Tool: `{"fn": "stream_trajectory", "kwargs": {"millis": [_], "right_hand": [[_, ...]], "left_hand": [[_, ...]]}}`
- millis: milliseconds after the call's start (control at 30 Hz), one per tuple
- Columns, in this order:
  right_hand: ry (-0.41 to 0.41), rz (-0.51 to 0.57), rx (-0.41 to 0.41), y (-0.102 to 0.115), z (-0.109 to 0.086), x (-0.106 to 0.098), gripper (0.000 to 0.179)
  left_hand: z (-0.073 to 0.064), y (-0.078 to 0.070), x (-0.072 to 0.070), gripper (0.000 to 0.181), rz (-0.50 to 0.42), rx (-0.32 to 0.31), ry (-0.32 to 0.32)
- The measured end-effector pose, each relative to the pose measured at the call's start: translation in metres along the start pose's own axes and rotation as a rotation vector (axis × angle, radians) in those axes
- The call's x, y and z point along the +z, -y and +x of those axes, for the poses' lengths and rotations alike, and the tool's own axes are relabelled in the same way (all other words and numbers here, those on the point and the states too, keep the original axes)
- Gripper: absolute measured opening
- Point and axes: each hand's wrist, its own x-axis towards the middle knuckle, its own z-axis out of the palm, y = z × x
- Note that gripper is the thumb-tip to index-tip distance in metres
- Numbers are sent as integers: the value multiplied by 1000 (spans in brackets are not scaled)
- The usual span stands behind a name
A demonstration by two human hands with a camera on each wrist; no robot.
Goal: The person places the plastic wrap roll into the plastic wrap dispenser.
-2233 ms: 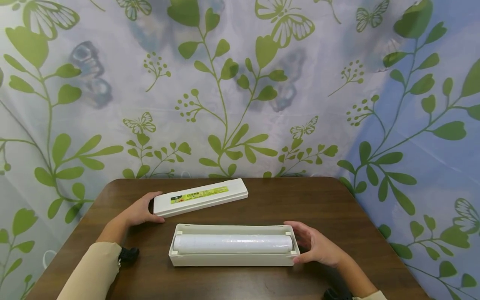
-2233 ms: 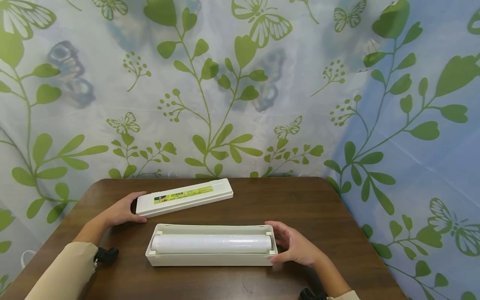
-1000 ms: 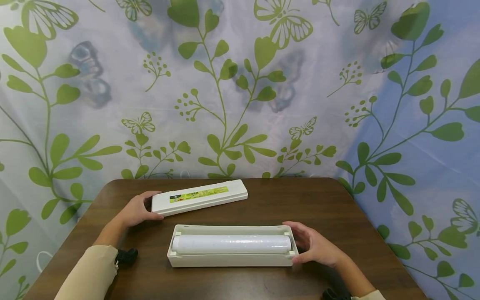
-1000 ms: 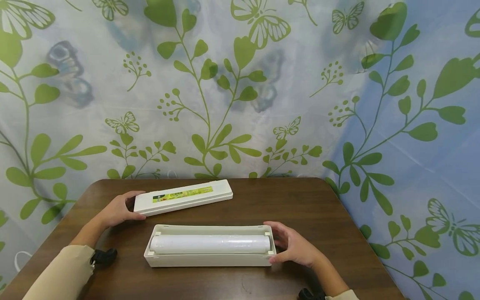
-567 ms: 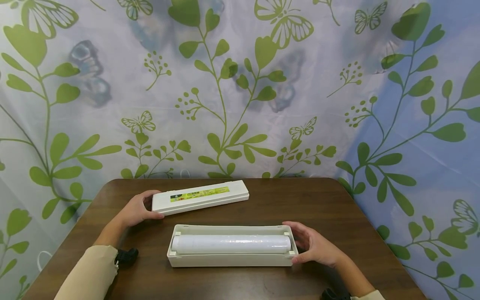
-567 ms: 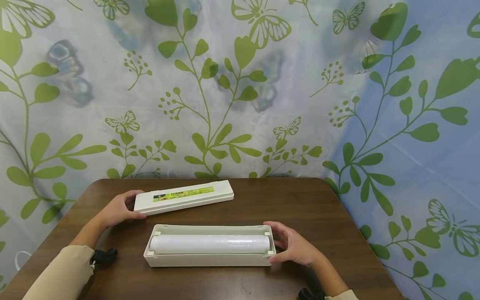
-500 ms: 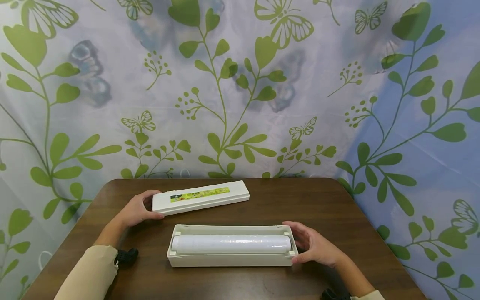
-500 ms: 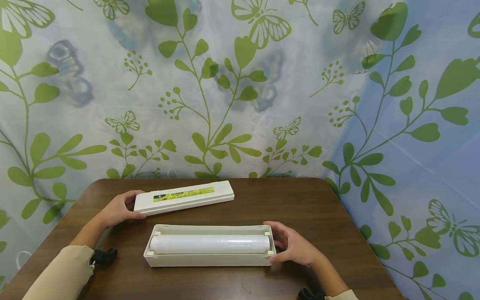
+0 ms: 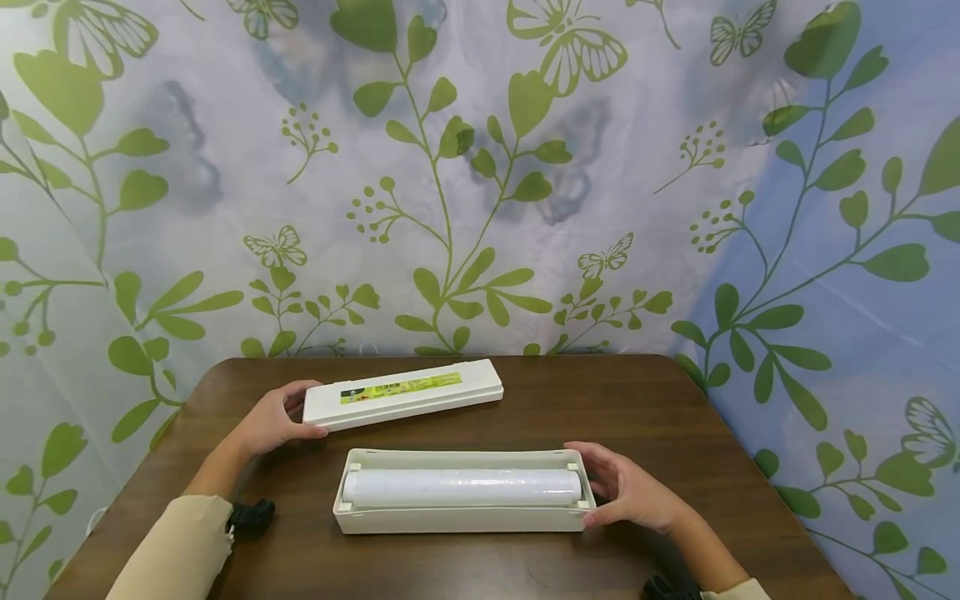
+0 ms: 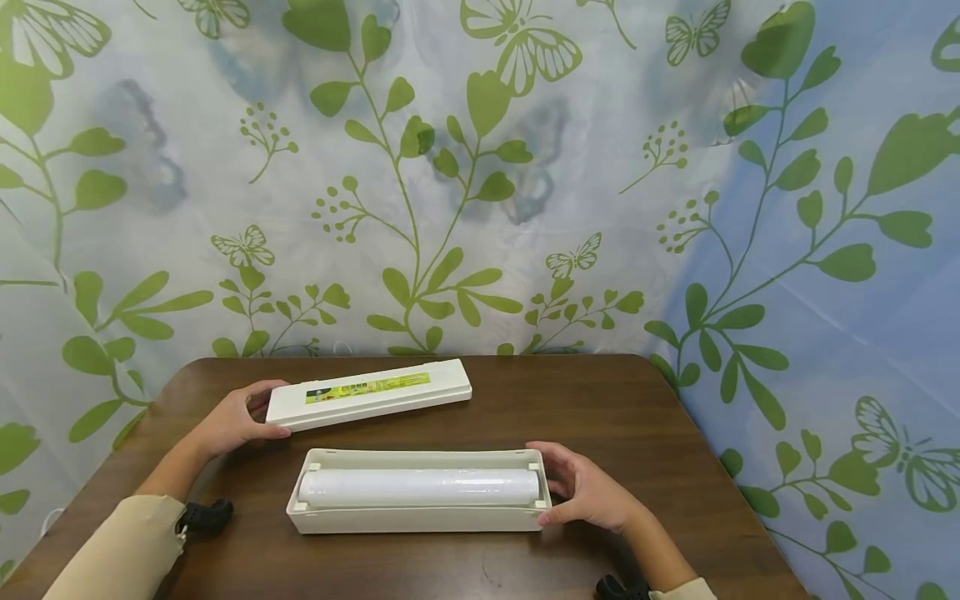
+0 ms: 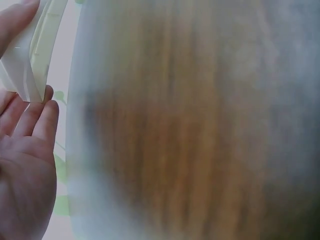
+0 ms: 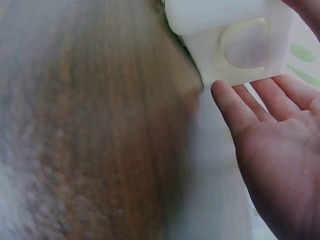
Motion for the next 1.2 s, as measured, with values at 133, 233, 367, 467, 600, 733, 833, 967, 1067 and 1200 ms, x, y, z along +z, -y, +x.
{"fn": "stream_trajectory", "kwargs": {"millis": [133,233,367,467,600,733,833,967,1067,1200], "right_hand": [[-5,7,17,1,0,-1,95],[-5,6,20,2,0,-2,95],[-1,4,17,2,-1,-4,96],[1,4,18,2,-1,-5,96],[5,3,14,2,-2,-6,95],[5,-6,21,1,-4,-8,95],[4,-13,37,0,-7,-8,96],[5,-17,50,-1,-12,-7,97],[8,-27,48,-2,-15,-7,98],[16,-46,52,-6,-20,-7,99]], "left_hand": [[-1,-5,-2,83,-4,-5,-7],[-3,-10,-2,83,8,-6,-19],[-7,-17,-2,82,23,-5,-34],[-10,-23,-2,81,24,1,-47],[-13,-28,-2,80,13,16,-61],[-17,-34,-1,78,-5,41,-73],[-25,-39,2,77,-26,71,-85],[-34,-46,6,75,-48,115,-97],[-40,-51,10,75,-54,135,-103],[-48,-56,16,75,-77,157,-105]]}}
